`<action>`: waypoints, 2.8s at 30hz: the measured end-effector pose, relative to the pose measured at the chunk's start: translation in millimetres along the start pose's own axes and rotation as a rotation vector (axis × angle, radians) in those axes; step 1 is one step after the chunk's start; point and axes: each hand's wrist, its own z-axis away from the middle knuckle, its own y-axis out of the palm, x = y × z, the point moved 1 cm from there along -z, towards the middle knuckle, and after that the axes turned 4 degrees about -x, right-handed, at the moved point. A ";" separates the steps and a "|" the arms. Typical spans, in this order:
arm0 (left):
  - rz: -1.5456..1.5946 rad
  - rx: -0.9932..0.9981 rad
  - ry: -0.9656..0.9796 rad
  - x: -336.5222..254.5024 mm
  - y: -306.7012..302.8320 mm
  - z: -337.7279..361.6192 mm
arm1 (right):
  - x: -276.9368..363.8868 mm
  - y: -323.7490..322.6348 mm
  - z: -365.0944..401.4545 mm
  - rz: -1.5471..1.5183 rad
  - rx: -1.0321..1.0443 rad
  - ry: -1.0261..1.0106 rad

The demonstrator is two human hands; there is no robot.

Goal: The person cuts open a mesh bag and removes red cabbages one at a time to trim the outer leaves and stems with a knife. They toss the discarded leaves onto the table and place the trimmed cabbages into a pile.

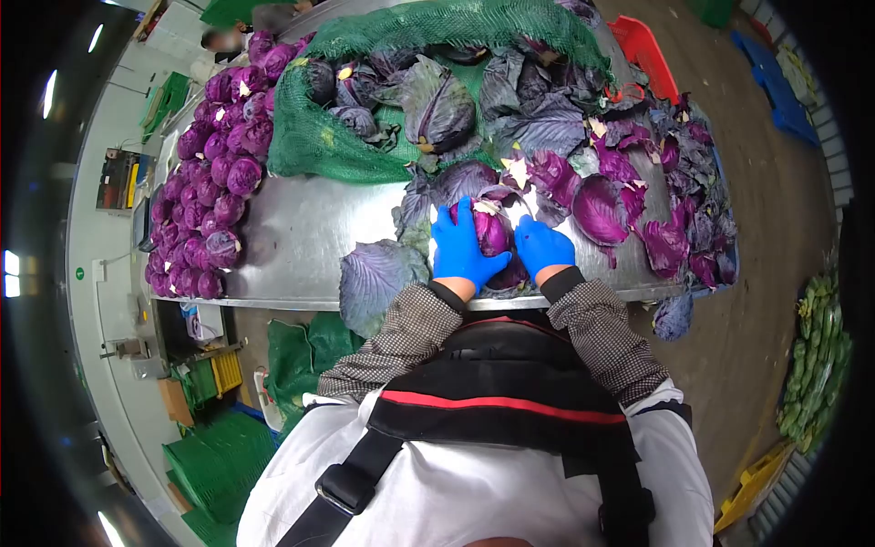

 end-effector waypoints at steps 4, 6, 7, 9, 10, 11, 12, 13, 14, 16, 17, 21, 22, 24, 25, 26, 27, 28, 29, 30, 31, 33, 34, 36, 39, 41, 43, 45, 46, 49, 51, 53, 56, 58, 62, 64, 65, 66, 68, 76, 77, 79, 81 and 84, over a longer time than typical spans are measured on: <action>-0.003 -0.053 0.121 -1.5 -4.9 19.8 | -14.8 -5.4 -27.2 0.104 -0.080 0.044; 0.101 -0.050 0.139 12.5 -4.3 19.6 | -6.3 -23.8 -28.9 -0.051 0.063 0.086; 0.116 -0.065 0.166 17.6 -2.9 18.0 | 4.9 -30.6 -24.7 -0.105 0.076 0.060; 0.100 -0.049 0.166 20.4 -5.4 18.2 | 19.8 -25.5 -20.7 -0.141 0.019 0.058; 0.111 -0.063 0.177 20.3 -7.9 21.6 | 19.0 -14.5 -25.3 -0.172 -0.019 0.066; 0.122 -0.072 0.186 21.0 -9.2 25.3 | 17.4 -4.9 -29.7 -0.203 -0.054 0.076; 0.176 -0.086 0.174 27.2 -6.2 25.7 | 13.6 3.1 -34.1 -0.204 -0.048 0.072; 0.174 -0.088 0.166 33.0 -4.6 26.0 | 6.9 8.8 -38.6 -0.204 -0.036 0.112; 0.254 -0.081 0.144 38.2 -3.5 23.6 | -0.1 12.1 -43.2 -0.203 -0.028 0.148; 0.386 -0.073 0.130 46.6 -6.9 22.4 | -17.1 28.4 -34.0 -0.143 -0.084 0.143; 0.385 -0.082 0.130 58.4 -4.2 18.5 | -29.5 39.7 -34.6 -0.121 -0.111 0.164; 0.967 -0.083 0.007 98.8 0.9 16.5 | -48.1 24.1 -43.6 -0.010 0.027 0.286; 0.908 -0.068 0.049 105.9 3.5 16.2 | -43.0 16.3 -45.5 -0.067 0.040 0.210; 0.852 -0.057 0.088 112.5 1.3 16.1 | -17.8 -11.3 -43.2 -0.118 0.054 0.130; 0.734 0.009 0.173 108.7 -5.7 17.1 | 11.0 -31.4 -37.8 -0.189 0.087 0.051; 0.612 0.078 0.255 104.1 -11.9 19.0 | 26.6 -40.1 -33.9 -0.264 0.122 -0.027; 0.611 0.075 0.255 99.1 -17.8 18.0 | 18.0 -7.2 -44.9 -0.275 0.140 -0.043; 0.597 0.121 0.149 94.4 -22.5 16.5 | 19.6 5.8 -48.1 -0.421 0.239 -0.081; 0.582 0.167 0.040 90.8 -24.6 15.3 | 23.8 12.3 -48.8 -0.567 0.341 -0.119; 0.495 0.107 0.000 84.6 -21.5 12.1 | 30.8 7.6 -46.5 -0.566 0.345 -0.122; 0.496 0.104 -0.007 82.3 -16.3 9.9 | 39.8 -3.5 -42.5 -0.422 0.345 -0.133; 0.433 0.034 0.000 79.3 -10.3 5.6 | 48.8 -17.7 -40.1 -0.274 0.344 -0.144; 0.421 0.035 0.061 77.8 -10.6 5.6 | 50.9 -22.3 -40.4 -0.225 0.276 -0.179; 0.399 0.043 0.128 72.9 -12.6 8.3 | 53.0 -23.9 -42.8 -0.178 0.214 -0.219; 0.389 0.090 0.210 68.2 -19.0 9.1 | 59.0 -27.6 -45.8 -0.153 0.259 -0.323; 0.295 0.138 0.260 69.0 -18.0 10.9 | 71.0 -39.6 -42.4 -0.048 0.342 -0.305; 0.289 0.144 0.257 67.4 -21.3 14.0 | 64.6 -28.2 -49.6 -0.035 0.232 -0.240; 0.281 0.151 0.260 69.9 -22.5 13.7 | 46.9 -13.9 -64.0 -0.024 0.117 -0.172; 0.266 0.155 0.322 74.1 -21.8 14.4 | 29.8 -6.7 -72.8 -0.067 0.068 -0.097; 0.276 0.196 0.400 68.4 -26.5 9.5 | 5.2 13.7 -75.0 -0.127 0.040 0.012; 0.301 0.242 0.403 70.2 -24.5 8.3 | 4.6 23.5 -61.9 -0.157 0.005 0.133; 0.502 0.281 0.277 85.2 -21.9 0.1 | 1.3 30.2 -53.3 -0.616 0.168 0.187; 0.617 0.323 0.054 98.1 -20.0 -13.1 | 17.8 14.3 -32.0 -0.768 0.440 0.218; 0.657 0.344 -0.043 96.1 -17.6 -27.8 | 17.8 23.2 -26.4 -0.970 0.548 0.269; 0.239 0.255 -0.120 78.0 -10.8 -35.4 | 13.5 19.5 -30.5 -1.006 0.639 0.286; 0.147 0.161 -0.017 71.3 -8.2 -33.1 | 19.2 9.7 -27.5 -0.793 0.568 0.254; 0.147 0.163 -0.016 77.6 -5.4 -34.2 | 7.5 31.4 -28.9 -0.794 0.566 0.255; 0.301 0.228 -0.010 89.5 -1.6 -36.8 | -13.1 68.8 -34.0 -0.533 0.407 0.155; 0.517 0.368 -0.030 95.7 -12.9 -40.5 | -22.5 76.7 -28.3 -0.378 0.227 0.133; 0.573 0.443 0.007 103.3 -17.2 -26.1 | 33.5 14.1 -23.6 -0.611 0.288 -0.032; 0.576 0.442 0.006 104.7 -18.1 -24.9 | 30.7 20.7 -23.5 -0.657 0.270 -0.075; 0.603 0.503 0.050 104.6 -22.5 -21.4 | 33.0 13.7 -19.6 -0.739 0.257 -0.125; 0.633 0.503 0.045 104.7 -21.2 -20.7 | 38.6 -0.2 -15.2 -0.471 0.297 -0.150; 0.671 0.466 0.106 107.5 -18.9 -15.1 | 41.2 -8.7 -18.1 -0.212 0.247 -0.128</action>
